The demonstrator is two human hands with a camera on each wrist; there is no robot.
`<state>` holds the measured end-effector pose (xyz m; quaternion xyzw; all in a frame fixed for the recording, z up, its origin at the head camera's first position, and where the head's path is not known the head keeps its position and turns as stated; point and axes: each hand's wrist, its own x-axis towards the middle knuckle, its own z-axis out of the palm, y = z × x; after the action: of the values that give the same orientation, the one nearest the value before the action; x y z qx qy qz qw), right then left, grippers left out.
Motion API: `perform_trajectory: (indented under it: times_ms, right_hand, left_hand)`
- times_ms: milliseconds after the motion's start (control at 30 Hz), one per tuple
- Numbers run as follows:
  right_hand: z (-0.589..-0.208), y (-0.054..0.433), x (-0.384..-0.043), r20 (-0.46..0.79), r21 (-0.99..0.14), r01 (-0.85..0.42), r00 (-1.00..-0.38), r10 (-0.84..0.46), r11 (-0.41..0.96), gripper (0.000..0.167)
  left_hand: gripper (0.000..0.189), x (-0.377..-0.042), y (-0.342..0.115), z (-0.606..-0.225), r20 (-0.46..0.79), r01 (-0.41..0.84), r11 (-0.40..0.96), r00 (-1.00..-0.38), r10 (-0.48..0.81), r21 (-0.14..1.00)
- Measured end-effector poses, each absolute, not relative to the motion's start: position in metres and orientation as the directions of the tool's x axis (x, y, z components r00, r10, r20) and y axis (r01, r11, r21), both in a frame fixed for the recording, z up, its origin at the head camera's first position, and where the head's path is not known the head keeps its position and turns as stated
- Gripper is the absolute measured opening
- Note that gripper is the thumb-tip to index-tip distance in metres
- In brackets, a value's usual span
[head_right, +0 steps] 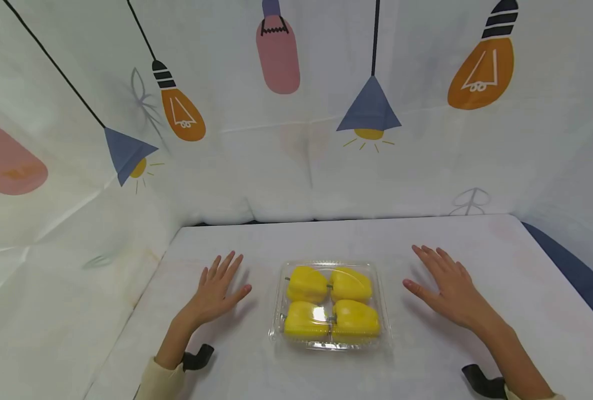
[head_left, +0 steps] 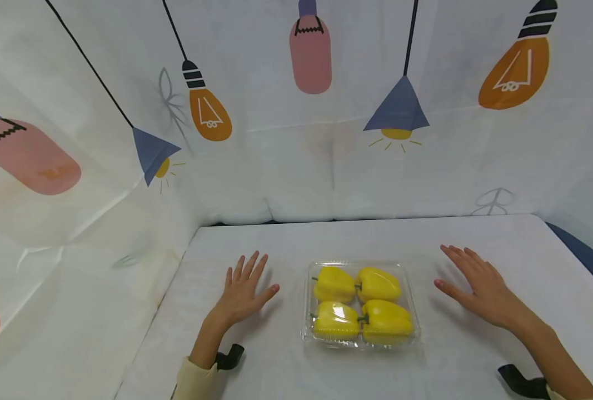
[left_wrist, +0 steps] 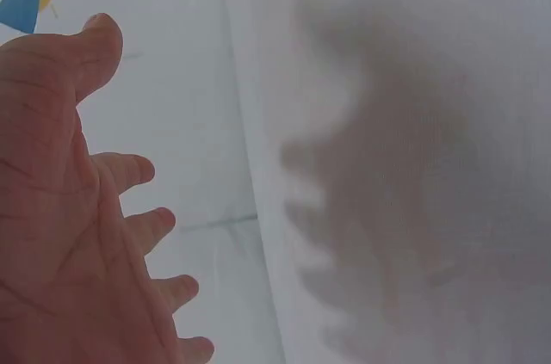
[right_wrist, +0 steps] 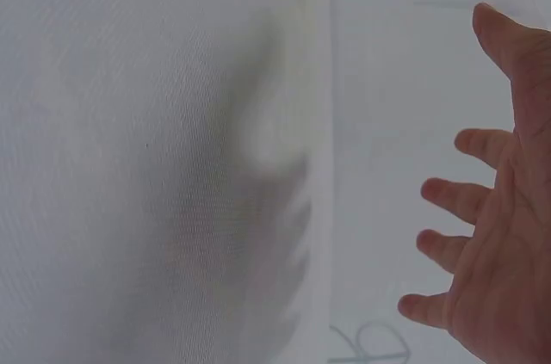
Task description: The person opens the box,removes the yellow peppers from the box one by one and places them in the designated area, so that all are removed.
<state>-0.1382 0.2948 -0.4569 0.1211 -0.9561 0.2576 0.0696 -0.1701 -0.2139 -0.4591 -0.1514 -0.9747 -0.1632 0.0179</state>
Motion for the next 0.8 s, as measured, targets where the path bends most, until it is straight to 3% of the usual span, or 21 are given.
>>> perform_trajectory:
  times_ms: [400, 800]
  right_hand:
    - [-0.445, 0.279, -0.125, 0.081, -0.538, -0.209, -0.977, -0.197, 0.817, 0.083]
    - [-0.445, 0.273, -0.114, 0.057, -0.55, -0.226, -0.971, -0.233, 0.804, 0.082]
  left_hand:
    - [0.082, -0.154, -0.204, -0.456, -0.018, 0.301, 0.811, -0.934, 0.358, 0.502]
    - [0.082, -0.141, -0.192, -0.447, -0.097, 0.309, 0.666, -0.862, 0.498, 0.679]
